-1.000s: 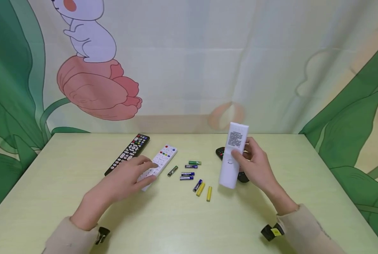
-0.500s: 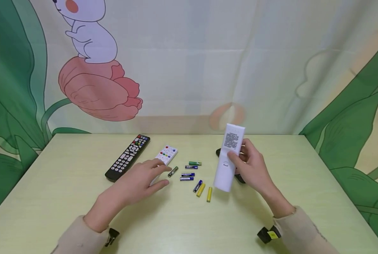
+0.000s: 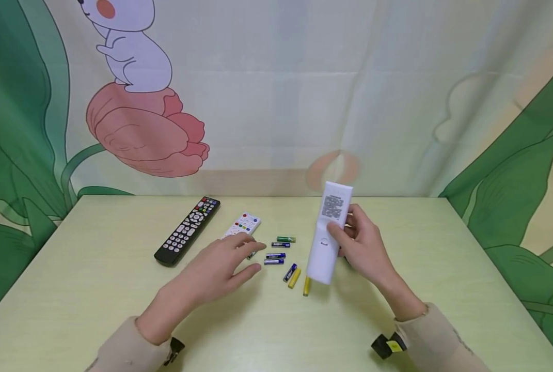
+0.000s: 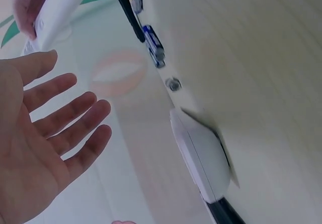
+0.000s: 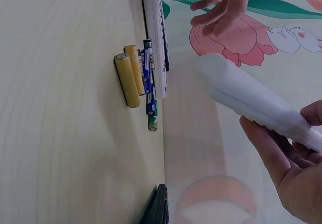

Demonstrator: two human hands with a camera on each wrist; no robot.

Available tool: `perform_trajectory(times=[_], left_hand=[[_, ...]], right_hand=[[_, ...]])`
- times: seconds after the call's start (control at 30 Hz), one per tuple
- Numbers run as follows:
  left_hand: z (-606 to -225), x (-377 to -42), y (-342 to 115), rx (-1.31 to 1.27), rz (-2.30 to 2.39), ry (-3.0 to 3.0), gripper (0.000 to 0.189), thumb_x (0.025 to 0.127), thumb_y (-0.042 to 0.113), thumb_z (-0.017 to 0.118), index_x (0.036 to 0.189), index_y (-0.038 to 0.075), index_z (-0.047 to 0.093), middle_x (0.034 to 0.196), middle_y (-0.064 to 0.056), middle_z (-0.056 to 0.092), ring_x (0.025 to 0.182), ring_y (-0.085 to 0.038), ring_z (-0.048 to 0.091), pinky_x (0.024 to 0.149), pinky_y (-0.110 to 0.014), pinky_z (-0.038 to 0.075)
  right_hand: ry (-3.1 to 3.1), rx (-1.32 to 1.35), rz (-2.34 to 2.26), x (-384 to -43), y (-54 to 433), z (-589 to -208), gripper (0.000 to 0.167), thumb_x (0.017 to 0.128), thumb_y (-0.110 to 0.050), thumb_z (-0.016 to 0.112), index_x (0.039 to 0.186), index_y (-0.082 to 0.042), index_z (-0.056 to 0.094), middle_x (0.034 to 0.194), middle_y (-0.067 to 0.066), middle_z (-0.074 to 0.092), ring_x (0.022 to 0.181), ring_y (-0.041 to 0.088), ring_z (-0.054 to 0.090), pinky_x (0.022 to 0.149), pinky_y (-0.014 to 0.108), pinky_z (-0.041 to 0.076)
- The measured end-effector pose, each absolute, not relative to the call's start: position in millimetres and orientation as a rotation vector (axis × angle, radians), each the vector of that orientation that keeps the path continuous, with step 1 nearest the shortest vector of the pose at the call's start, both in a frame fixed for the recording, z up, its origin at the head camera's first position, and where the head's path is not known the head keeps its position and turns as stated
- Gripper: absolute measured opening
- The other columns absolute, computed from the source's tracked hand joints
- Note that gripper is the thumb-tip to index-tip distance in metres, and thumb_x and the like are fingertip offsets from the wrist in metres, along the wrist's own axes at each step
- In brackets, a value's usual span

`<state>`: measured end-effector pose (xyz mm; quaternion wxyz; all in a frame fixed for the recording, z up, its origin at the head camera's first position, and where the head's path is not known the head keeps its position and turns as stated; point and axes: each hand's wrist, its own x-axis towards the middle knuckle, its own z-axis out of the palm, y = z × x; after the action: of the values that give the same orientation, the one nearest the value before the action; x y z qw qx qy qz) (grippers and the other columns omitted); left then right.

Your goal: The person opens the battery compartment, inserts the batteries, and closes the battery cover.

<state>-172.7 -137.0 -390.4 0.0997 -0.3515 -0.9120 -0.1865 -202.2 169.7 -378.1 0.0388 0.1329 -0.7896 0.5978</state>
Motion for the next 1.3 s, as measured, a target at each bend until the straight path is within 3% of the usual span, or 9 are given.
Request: perform_trajectory(times=[0.3, 0.57, 1.03, 1.3], left_hand=[[-391.9, -169.7, -118.4, -1.068, -0.663, -2.675, 0.047, 0.102, 0.031, 0.067, 0.146, 0.019, 0.055, 0.143, -0.011, 0.051, 0.126, -0.028, 0.054, 0.102, -0.046, 0.05], [-396.2, -169.6, -103.4, -1.139, -0.746, -2.573, 0.048, 0.102, 0.025, 0.067, 0.148, 0.019, 0.053, 0.139, -0.005, 0.054, 0.12, -0.02, 0.056, 0.099, -0.038, 0.052], [-395.2, -164.5, -90.2, -1.191, -0.816, -2.488, 0.044, 0.103, 0.02, 0.066, 0.146, 0.018, 0.056, 0.137, -0.005, 0.055, 0.12, -0.019, 0.057, 0.1, -0.036, 0.052], [-395.1, -163.9, -86.1, -1.206, -0.815, -2.464, 0.041, 0.102, 0.019, 0.067, 0.142, 0.018, 0.059, 0.132, -0.005, 0.056, 0.113, -0.018, 0.058, 0.094, -0.034, 0.053]], right_hand=[[-2.414, 0.439, 1.892, -199.4, 161.7, -377.0, 0.037, 0.105, -0.013, 0.059, 0.14, -0.004, 0.047, 0.127, 0.023, 0.063, 0.102, 0.036, 0.07, 0.066, 0.043, 0.063], [-2.422, 0.485, 1.884, -196.1, 156.4, -376.9, 0.038, 0.106, -0.014, 0.058, 0.14, -0.004, 0.047, 0.122, 0.023, 0.065, 0.1, 0.035, 0.07, 0.066, 0.044, 0.063], [-2.402, 0.541, 1.91, -190.6, 150.3, -377.8, 0.036, 0.105, -0.014, 0.06, 0.138, -0.004, 0.048, 0.122, 0.023, 0.065, 0.1, 0.035, 0.07, 0.066, 0.042, 0.063], [-2.409, 0.581, 1.876, -188.3, 147.2, -377.7, 0.035, 0.105, -0.013, 0.06, 0.137, -0.003, 0.048, 0.121, 0.023, 0.066, 0.099, 0.034, 0.071, 0.066, 0.041, 0.063]])
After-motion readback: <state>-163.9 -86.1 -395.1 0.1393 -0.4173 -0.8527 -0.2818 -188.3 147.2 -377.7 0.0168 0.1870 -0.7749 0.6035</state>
